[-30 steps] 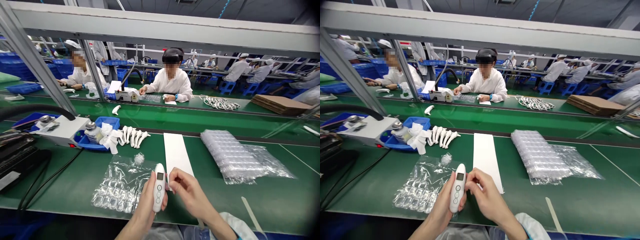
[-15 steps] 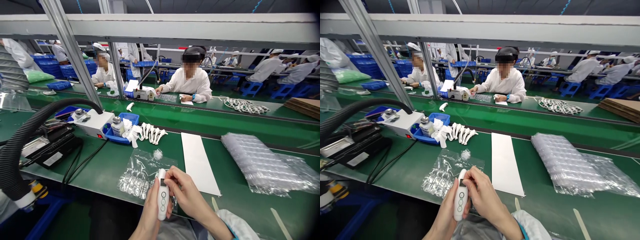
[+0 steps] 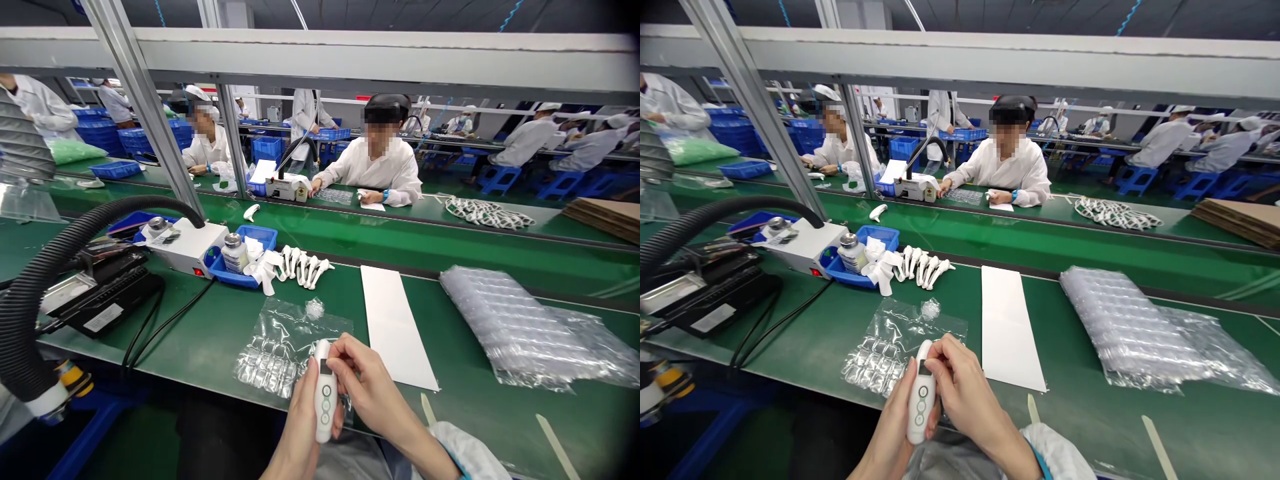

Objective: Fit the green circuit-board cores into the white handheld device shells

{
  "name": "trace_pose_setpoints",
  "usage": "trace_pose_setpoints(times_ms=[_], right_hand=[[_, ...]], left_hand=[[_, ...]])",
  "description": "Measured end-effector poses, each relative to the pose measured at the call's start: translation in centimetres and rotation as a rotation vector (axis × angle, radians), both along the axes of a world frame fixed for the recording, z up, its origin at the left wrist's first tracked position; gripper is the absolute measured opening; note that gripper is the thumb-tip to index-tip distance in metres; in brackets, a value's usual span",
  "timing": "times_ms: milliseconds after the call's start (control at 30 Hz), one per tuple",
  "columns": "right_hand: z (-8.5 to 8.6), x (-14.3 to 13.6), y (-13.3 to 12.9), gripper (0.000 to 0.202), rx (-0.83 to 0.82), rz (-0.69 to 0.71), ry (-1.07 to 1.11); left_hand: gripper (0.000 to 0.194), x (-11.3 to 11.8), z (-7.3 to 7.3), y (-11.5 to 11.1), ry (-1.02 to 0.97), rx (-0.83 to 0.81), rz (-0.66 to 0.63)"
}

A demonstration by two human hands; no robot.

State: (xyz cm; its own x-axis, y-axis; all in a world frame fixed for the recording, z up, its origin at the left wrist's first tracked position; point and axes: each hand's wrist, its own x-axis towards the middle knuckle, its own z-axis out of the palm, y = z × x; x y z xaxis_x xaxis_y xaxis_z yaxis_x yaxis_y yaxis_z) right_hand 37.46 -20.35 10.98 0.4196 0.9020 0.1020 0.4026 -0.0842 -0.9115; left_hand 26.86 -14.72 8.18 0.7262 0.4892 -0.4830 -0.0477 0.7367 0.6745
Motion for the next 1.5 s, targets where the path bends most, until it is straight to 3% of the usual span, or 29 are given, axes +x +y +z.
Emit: trace_pose_setpoints(times_ms=[200,367,567,667,800,1000,1133,1300,1433,1500], right_hand=[[0.3,-0.2,0.0,0.019,-0.011,0.008,-0.055],[-0.1,-0.8,-0.3,0.02,0.006,-0.007,-0.083],[-1.4,-1.6,-0.1,0.017,0.007,-0.07,0.29],[-1.6,-1.7,0.0,0.019,0.064,-0.078,0.284],[-1.6,-1.1,0.6,0.024,0.103,0.018,0.201],[-1.3,0.1,2.0,0.02,0.102,0.116,0.388],[-0.5,0.7,2.5,0.016,0.083,0.254,0.264],[0.3,1.3,2.7,0.017,0.032,0.346,0.345],[0.5,3.3,3.5,0.023,-0.02,0.436,0.345],[0.0,6.1,4.8,0.029,-0.036,0.351,0.396]], left_hand=[[0.055,-0.2,0.0,0.1,0.011,-0.009,-0.025],[0.053,-0.5,-0.2,-0.1,0.042,0.11,-0.029],[0.046,-0.8,-0.5,0.1,0.069,0.261,-0.026],[0.05,-1.2,-0.8,0.3,0.083,0.247,-0.025],[0.055,-1.9,-0.8,0.5,0.119,0.327,-0.043],[0.057,-2.6,-0.7,1.1,0.12,0.384,-0.137],[0.066,-3.0,-1.6,1.4,0.214,0.404,-0.091],[0.069,-3.4,-2.4,1.6,0.279,0.435,0.001],[0.061,-2.9,-1.5,3.4,0.285,0.672,0.01],[0.062,-2.7,-0.6,5.3,0.296,0.749,0.029]])
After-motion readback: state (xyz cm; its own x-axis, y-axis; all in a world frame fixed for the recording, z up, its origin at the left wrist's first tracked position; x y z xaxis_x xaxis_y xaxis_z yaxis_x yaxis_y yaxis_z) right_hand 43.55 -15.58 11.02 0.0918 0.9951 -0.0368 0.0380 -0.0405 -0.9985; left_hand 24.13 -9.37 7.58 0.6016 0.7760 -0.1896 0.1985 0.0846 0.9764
